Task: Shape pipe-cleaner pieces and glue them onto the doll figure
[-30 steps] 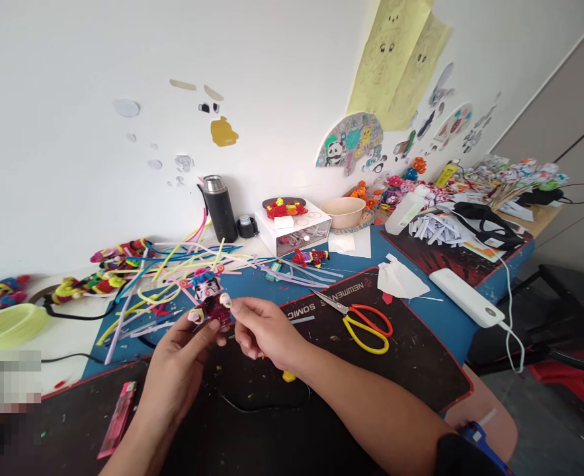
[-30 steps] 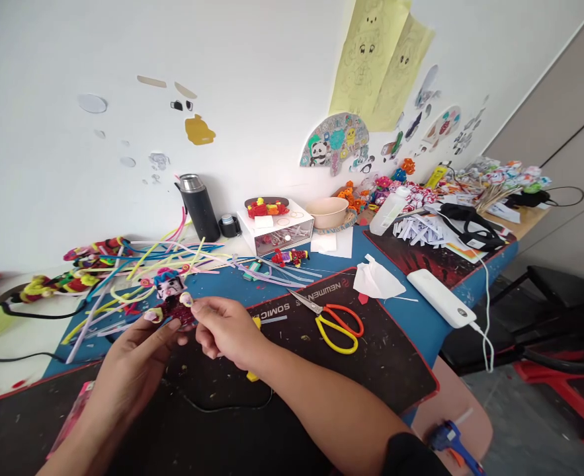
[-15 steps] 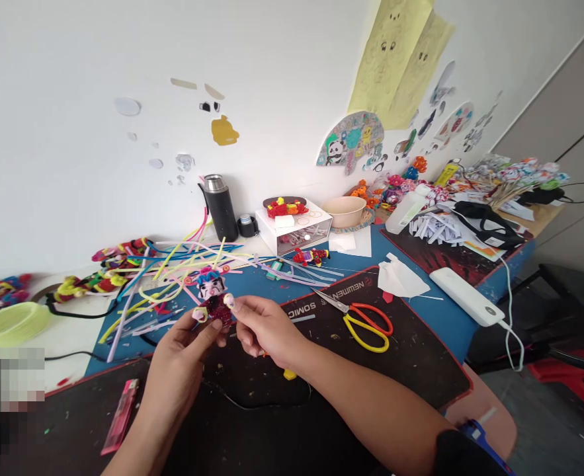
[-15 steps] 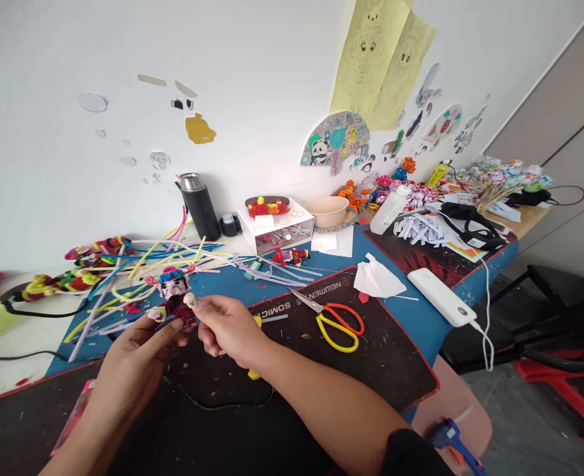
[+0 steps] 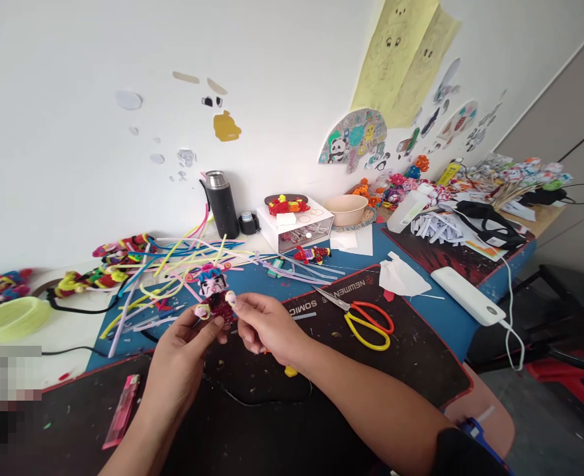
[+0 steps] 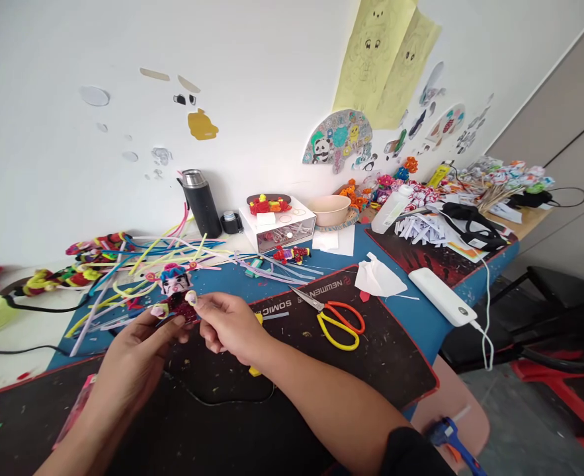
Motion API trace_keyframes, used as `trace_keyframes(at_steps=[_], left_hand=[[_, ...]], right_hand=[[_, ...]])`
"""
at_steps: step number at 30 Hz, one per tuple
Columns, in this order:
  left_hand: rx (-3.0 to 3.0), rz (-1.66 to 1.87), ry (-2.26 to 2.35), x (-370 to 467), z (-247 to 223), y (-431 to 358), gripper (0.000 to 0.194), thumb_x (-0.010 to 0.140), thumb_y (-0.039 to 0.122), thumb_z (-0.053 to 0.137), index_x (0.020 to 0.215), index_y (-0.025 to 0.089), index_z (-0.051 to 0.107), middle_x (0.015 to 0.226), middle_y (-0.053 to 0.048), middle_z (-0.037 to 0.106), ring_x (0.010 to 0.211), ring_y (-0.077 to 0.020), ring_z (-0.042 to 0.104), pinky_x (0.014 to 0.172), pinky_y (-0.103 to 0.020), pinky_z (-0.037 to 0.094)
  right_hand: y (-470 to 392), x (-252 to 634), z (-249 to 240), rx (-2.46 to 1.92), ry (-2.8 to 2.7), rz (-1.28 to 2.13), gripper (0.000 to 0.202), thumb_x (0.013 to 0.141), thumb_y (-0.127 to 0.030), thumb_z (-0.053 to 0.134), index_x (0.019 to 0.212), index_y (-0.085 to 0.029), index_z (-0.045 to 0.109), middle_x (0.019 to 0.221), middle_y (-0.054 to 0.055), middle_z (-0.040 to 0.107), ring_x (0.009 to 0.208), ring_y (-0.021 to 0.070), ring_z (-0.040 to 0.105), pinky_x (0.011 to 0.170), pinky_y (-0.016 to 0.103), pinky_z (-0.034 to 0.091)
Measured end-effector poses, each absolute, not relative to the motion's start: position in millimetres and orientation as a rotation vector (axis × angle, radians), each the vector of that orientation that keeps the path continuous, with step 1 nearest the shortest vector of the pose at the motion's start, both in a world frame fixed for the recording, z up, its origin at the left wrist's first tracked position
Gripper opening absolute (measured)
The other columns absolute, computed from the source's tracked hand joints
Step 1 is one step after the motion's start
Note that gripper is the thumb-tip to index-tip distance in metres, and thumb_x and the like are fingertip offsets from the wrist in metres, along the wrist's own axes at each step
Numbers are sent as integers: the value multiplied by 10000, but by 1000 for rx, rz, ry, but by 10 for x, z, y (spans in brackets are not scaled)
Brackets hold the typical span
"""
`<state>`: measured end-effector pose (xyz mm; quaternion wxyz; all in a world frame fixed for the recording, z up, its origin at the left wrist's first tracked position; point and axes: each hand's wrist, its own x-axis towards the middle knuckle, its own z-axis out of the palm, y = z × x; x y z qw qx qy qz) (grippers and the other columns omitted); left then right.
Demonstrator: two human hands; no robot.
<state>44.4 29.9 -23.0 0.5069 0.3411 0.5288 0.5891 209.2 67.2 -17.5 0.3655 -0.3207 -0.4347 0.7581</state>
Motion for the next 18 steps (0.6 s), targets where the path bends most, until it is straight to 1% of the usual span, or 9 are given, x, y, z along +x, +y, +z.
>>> trace_keyframes(at_steps=[3,5,9,11,18], left_hand=[[822,1422,1267,434,-257,296,455,625,482,1062,930,218,850,802,-12,783,703,-176,638,694,-281,511],[824,1419,1260,431,-264,296,470,629,487,1065,954,220,855,813,-16,786,703,-178,637,687,-280,513],[838,1413,1271,440,-247,298,490,625,522,1067,942,220,847,755,-11,753,699,-188,630,679,-284,515],[848,1406,1276,445,-240,296,500,625,537,1067,940,222,841,728,-4,736,697,-190,627,688,-286,519],[900,1388,1256,436,-272,283,484,681,539,1054,956,240,790,771,7,750,706,-186,653,709,-284,529]], right_hand=[[662,2096,-181,-823,-1123,1958,471,964,-656,791,1033,-219,631,540,-118,517,408,79,387,439,251,257],[657,2095,-182,-811,-1125,1968,467,956,-639,808,1048,-219,627,540,-119,520,412,80,387,442,249,265],[652,2094,-158,-838,-1129,1989,529,916,-619,868,1166,-216,635,530,-137,505,409,83,365,446,246,264],[651,2096,-140,-857,-1135,1997,552,906,-618,880,1188,-213,633,538,-139,510,409,82,372,449,246,265],[650,2091,-154,-801,-1163,1975,549,877,-652,892,1043,-236,575,551,-136,529,412,84,419,443,245,299]])
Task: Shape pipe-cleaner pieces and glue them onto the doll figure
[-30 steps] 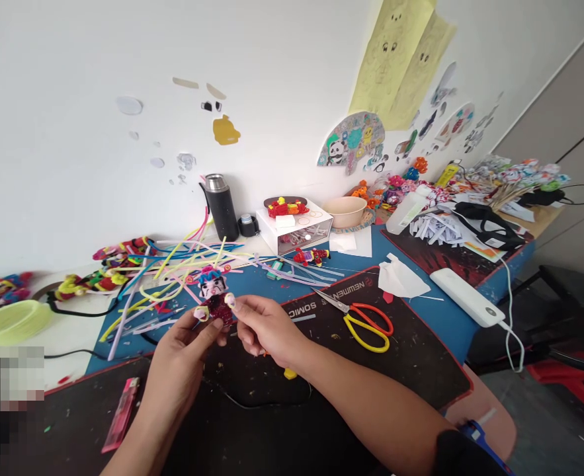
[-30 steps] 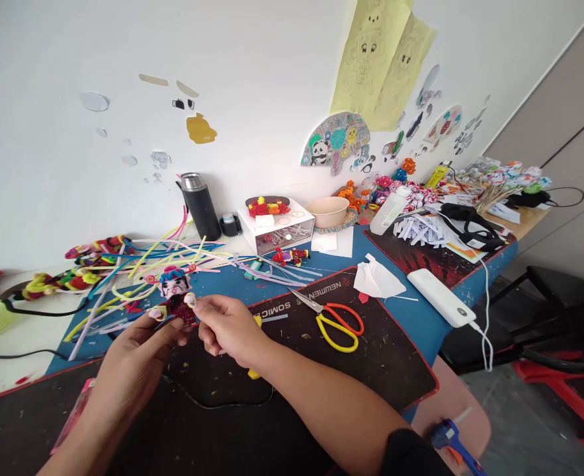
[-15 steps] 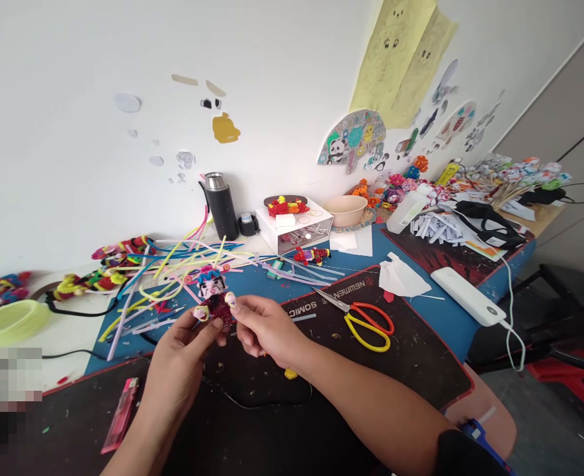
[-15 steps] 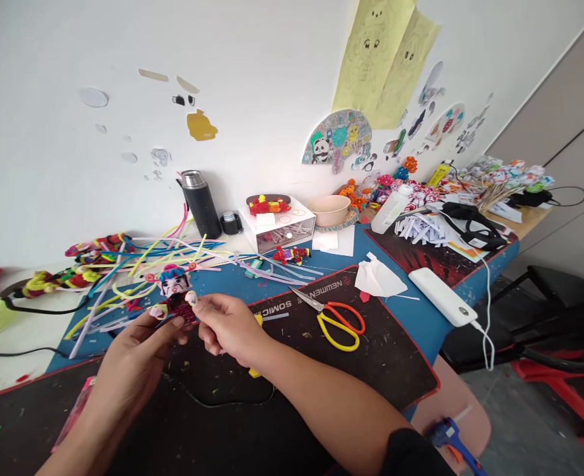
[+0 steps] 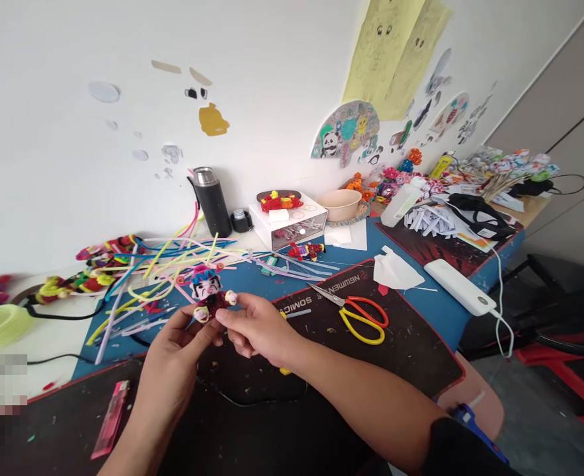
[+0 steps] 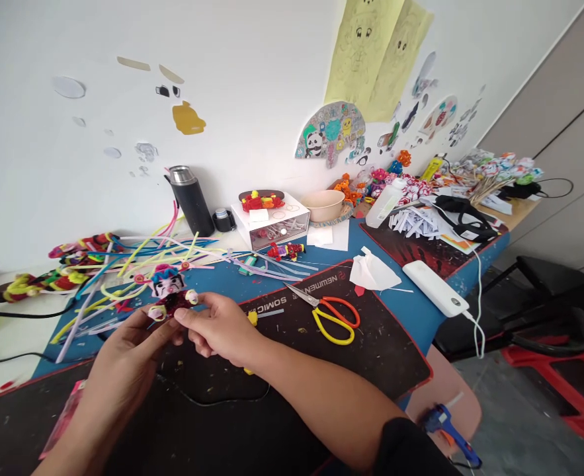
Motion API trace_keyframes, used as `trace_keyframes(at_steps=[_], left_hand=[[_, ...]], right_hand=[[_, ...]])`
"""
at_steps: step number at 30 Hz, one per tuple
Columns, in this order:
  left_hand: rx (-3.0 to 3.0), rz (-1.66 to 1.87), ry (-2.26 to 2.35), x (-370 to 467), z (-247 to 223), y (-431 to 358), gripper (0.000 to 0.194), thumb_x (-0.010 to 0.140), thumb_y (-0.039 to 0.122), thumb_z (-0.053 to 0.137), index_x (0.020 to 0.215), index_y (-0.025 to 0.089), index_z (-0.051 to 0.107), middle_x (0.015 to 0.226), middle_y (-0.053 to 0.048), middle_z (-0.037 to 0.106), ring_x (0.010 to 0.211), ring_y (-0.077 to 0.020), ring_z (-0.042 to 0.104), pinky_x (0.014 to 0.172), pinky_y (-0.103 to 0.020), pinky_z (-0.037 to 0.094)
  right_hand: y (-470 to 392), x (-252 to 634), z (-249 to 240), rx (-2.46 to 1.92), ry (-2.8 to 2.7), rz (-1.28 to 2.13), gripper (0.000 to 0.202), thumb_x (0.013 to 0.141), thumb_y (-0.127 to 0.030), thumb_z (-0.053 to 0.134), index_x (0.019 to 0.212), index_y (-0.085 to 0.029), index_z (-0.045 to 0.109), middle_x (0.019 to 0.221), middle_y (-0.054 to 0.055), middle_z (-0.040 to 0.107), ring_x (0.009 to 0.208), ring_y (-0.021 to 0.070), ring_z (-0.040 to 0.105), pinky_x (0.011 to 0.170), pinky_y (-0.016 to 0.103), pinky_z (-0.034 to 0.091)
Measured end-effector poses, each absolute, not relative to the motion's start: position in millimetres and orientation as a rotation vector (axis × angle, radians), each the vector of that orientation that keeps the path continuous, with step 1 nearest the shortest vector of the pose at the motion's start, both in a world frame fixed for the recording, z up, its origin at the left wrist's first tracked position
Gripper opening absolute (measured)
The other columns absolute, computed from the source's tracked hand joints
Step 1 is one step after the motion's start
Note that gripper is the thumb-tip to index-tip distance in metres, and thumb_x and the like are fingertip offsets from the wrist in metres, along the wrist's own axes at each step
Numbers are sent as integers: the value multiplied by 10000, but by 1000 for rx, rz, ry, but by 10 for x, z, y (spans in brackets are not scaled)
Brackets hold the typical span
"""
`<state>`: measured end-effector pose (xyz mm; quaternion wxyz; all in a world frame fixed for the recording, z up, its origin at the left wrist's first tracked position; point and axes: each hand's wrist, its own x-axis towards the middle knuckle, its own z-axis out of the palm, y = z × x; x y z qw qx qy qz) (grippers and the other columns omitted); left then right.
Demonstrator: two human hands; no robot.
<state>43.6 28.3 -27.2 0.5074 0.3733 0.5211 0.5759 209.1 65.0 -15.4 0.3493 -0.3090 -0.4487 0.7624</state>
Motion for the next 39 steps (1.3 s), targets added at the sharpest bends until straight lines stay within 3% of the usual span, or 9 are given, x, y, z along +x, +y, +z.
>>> trace_keyframes(at_steps=[8,16,22,39], left_hand=[[922,1374,1310,435,-258,290,544,625,558,1064,951,241,766,849,-16,785,690,-207,684,685,-315,558],[946,1347,1356,450,-212,284,593,556,573,1082,927,245,755,785,-11,768,670,-210,674,663,-313,561],[956,1342,1362,440,-204,281,578,598,625,1057,921,245,765,767,-7,745,662,-206,666,648,-309,562],[921,1360,1307,420,-241,285,523,622,579,1061,896,244,767,794,-14,759,663,-198,654,652,-312,527]], right_hand=[[646,2089,-127,-847,-1178,1979,504,920,-634,861,1057,-228,596,553,-131,517,417,82,415,449,242,313],[644,2081,-131,-823,-1150,1991,467,918,-593,866,1047,-234,598,551,-130,511,411,80,392,443,246,311],[641,2083,-130,-807,-1136,2001,487,907,-603,876,1047,-233,591,541,-132,505,412,80,399,439,249,296],[635,2079,-93,-873,-1160,2003,486,927,-616,866,1012,-245,564,553,-129,518,406,83,410,430,244,306]])
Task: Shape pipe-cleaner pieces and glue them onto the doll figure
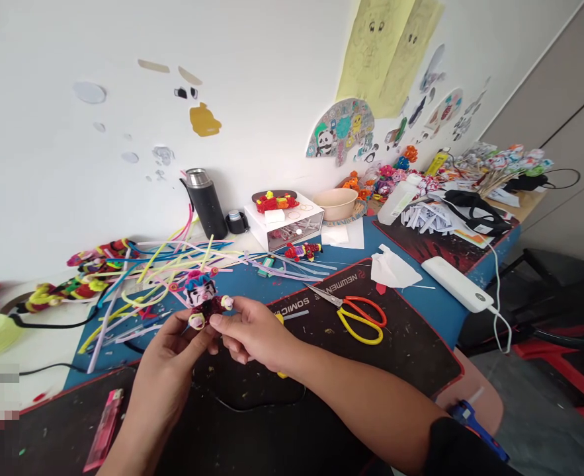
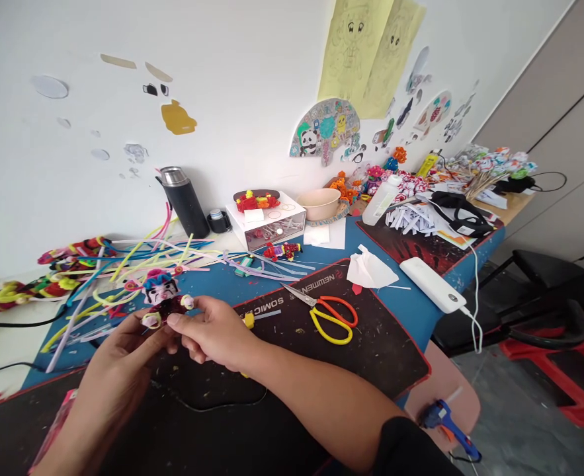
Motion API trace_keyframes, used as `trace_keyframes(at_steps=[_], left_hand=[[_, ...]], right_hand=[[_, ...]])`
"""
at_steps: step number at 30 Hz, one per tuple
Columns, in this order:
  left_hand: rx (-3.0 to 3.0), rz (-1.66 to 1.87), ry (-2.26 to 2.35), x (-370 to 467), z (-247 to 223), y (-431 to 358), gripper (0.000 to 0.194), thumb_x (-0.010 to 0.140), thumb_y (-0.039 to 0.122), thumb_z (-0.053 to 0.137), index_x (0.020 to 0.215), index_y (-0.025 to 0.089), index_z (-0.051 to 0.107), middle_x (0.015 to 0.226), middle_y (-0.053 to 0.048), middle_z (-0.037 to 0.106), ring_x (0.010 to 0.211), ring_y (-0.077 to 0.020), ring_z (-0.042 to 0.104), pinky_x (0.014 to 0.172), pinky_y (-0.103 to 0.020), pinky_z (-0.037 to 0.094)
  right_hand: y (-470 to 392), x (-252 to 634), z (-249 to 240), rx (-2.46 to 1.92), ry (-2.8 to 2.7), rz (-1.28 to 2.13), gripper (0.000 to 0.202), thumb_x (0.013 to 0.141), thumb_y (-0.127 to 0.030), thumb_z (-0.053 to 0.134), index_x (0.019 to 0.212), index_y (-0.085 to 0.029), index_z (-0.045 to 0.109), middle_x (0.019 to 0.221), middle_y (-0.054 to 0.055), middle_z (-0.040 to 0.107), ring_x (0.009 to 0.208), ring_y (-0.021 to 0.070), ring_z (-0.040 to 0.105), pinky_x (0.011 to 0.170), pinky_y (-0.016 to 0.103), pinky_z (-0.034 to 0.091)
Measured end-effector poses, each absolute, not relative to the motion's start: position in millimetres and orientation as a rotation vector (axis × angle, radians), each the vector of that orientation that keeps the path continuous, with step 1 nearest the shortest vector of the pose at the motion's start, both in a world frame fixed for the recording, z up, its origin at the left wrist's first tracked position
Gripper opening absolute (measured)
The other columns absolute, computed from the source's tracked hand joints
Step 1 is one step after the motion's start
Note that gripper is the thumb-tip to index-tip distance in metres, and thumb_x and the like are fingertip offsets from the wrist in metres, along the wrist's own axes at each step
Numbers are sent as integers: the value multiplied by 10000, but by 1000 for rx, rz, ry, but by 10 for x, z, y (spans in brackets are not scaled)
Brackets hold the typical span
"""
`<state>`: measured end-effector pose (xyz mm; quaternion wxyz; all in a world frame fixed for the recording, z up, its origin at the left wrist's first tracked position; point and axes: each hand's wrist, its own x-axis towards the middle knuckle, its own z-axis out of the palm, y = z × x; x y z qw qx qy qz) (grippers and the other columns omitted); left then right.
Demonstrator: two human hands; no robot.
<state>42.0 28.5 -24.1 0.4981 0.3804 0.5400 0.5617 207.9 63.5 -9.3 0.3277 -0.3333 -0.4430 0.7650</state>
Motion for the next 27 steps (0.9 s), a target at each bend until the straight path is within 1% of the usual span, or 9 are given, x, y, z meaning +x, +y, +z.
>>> trace_keyframes(at_steps=[6,11,15,20,27], left_hand=[[913,1352,1304,427,-247,295,514,635,560,1062,903,246,755,838,-14,775,673,-189,658,655,-298,544],[919,1364,1320,424,-265,296,527,631,564,1066,925,248,764,812,-1,761,673,-179,658,653,-279,559],[931,1358,1333,411,-275,295,549,627,574,1065,936,245,754,771,10,739,661,-181,656,642,-279,562],[943,1343,1350,406,-275,282,560,646,581,1055,968,242,745,788,7,759,678,-185,672,658,-280,567],[911,1351,1349,418,-254,282,581,611,585,1068,953,245,743,785,13,763,664,-174,668,647,-265,563]], right_hand=[[640,2087,-129,-805,-1149,1999,540,863,-633,910,1000,-245,560,546,-134,520,404,78,402,426,246,302],[639,2084,-129,-800,-1141,2007,488,917,-605,870,1022,-246,556,542,-134,518,409,80,407,440,244,310],[641,2080,-129,-787,-1134,2012,507,899,-614,879,1031,-241,561,529,-137,514,404,81,406,434,245,305],[642,2082,-134,-811,-1130,2022,523,897,-624,882,1026,-244,545,534,-140,517,413,80,418,442,244,306],[640,2083,-122,-794,-1146,2015,534,870,-621,903,1034,-244,561,542,-138,524,412,83,423,431,247,300]])
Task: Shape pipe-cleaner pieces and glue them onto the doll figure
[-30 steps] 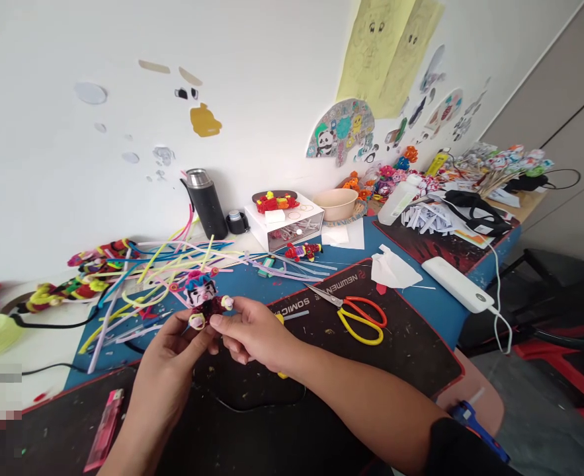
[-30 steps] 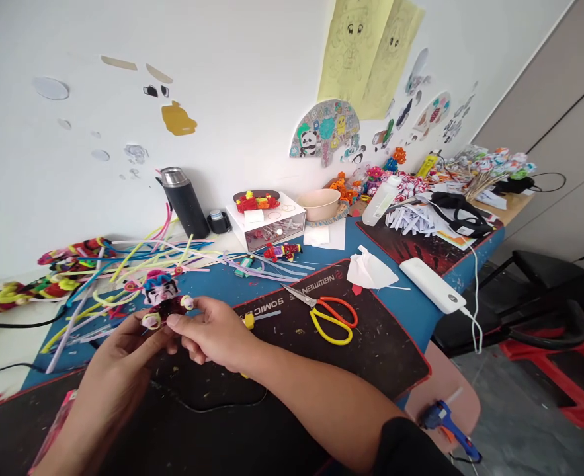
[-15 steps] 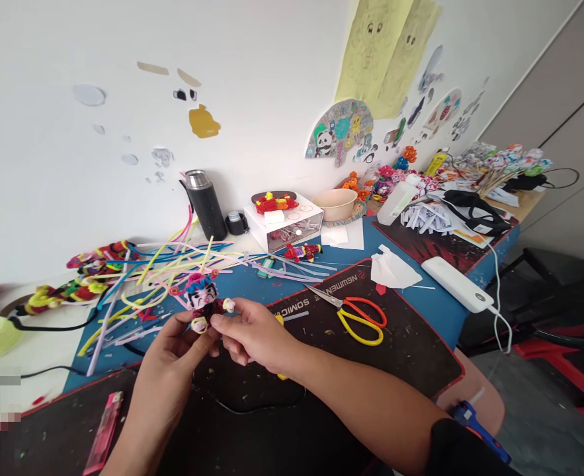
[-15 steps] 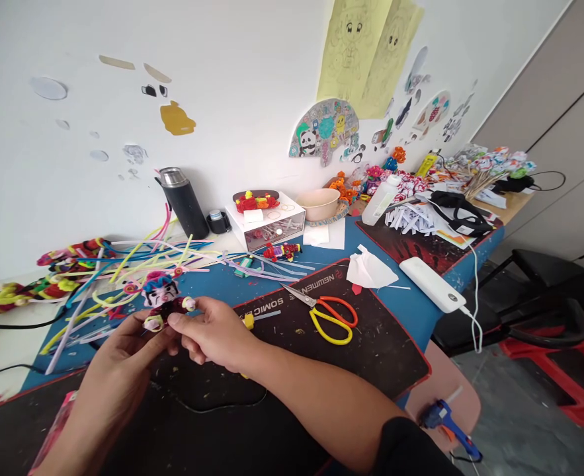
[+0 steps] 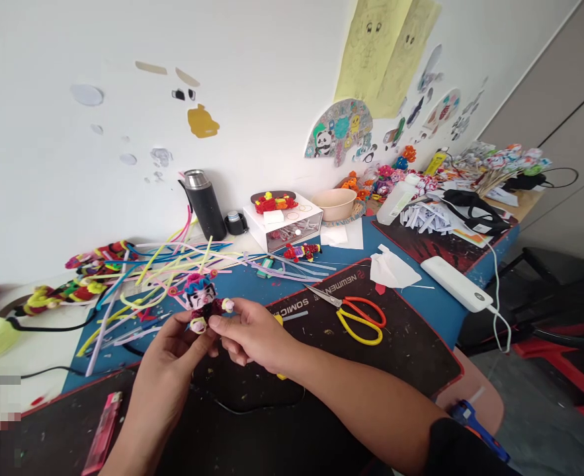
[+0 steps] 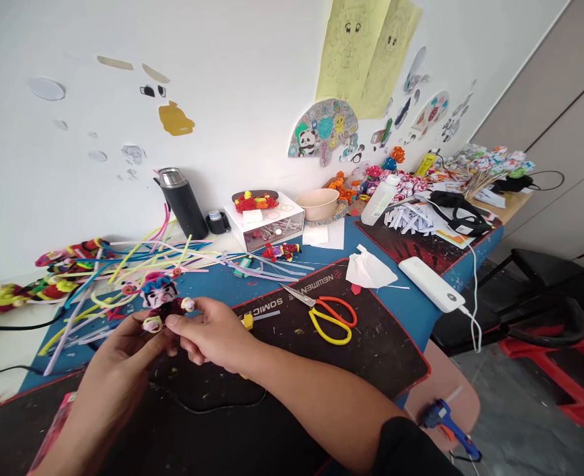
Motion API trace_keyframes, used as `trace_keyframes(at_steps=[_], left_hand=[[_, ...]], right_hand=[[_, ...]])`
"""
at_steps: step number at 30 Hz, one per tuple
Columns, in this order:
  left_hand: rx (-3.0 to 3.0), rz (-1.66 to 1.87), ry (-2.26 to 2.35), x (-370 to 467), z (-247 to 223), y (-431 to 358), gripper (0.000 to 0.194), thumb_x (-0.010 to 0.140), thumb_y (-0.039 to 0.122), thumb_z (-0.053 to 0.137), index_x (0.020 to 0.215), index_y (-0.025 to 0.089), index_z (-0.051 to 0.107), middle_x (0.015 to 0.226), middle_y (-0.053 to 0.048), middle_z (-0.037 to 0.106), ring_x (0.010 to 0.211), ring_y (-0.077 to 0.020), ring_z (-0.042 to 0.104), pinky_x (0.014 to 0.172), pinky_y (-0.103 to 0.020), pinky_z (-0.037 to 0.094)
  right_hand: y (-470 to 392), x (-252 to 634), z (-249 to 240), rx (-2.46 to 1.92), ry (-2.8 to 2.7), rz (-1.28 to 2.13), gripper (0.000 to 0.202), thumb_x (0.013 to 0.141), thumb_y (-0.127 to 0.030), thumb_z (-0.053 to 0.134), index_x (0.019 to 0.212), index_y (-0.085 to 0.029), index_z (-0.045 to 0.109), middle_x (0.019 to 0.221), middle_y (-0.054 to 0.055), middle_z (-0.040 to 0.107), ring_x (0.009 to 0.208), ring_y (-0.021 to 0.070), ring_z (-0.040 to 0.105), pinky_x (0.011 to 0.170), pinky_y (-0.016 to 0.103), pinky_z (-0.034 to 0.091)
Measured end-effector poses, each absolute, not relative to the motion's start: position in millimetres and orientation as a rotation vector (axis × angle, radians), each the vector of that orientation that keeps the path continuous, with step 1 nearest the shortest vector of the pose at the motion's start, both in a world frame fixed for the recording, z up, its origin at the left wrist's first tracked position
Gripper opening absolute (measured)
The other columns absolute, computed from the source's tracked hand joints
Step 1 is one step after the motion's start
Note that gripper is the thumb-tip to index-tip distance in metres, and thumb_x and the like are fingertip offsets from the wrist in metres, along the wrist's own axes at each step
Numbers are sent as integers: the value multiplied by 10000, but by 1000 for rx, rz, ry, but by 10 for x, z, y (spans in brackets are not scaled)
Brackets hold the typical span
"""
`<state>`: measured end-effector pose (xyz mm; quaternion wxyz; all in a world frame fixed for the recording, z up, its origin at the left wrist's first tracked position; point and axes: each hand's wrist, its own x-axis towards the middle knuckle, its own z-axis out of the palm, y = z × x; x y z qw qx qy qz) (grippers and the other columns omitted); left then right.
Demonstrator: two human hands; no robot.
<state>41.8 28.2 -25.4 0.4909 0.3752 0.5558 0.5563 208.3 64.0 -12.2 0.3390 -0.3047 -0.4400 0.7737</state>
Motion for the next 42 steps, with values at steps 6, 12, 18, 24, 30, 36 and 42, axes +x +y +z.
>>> trace_keyframes(at_steps=[6,12,18,24,30,36,42], left_hand=[[937,1339,1342,422,-244,287,582,606,595,1069,944,247,748,757,10,754,658,-183,663,626,-267,563],[912,1345,1353,424,-251,286,583,586,599,1076,924,249,755,758,19,739,658,-176,657,622,-261,557],[936,1341,1308,423,-269,282,539,644,608,1054,905,253,744,758,9,746,674,-180,664,660,-262,558],[906,1352,1256,379,-301,281,497,677,546,1057,981,245,804,776,-12,758,692,-190,660,660,-272,566],[825,1345,1189,340,-315,296,474,662,456,1077,1010,219,859,824,-39,770,696,-183,654,632,-268,574],[722,1438,1217,474,-186,280,520,537,437,1113,934,200,873,781,-22,741,641,-152,615,584,-247,554],[705,1431,1199,484,-157,269,467,587,423,1100,921,194,868,807,-32,755,655,-150,622,593,-249,547]], right_hand=[[652,2064,-176,-776,-1112,2014,559,845,-640,917,1013,-243,561,521,-144,514,397,76,388,416,241,309],[651,2064,-184,-772,-1105,2014,511,888,-613,889,1009,-245,556,515,-143,513,398,78,391,416,242,304],[640,2067,-141,-793,-1111,2026,471,932,-583,868,1018,-244,553,528,-139,518,403,77,402,435,247,310],[634,2070,-121,-796,-1125,2027,487,931,-603,867,1019,-242,552,526,-137,524,392,79,396,434,246,300],[631,2072,-148,-771,-1094,2021,421,983,-535,826,1142,-218,600,532,-139,526,400,82,381,442,236,305],[625,2072,-123,-776,-1110,2011,484,940,-580,859,1131,-218,602,526,-139,522,398,79,378,430,230,307],[623,2079,-148,-778,-1118,2001,427,980,-546,825,1148,-219,609,535,-138,524,394,80,372,429,237,298]])
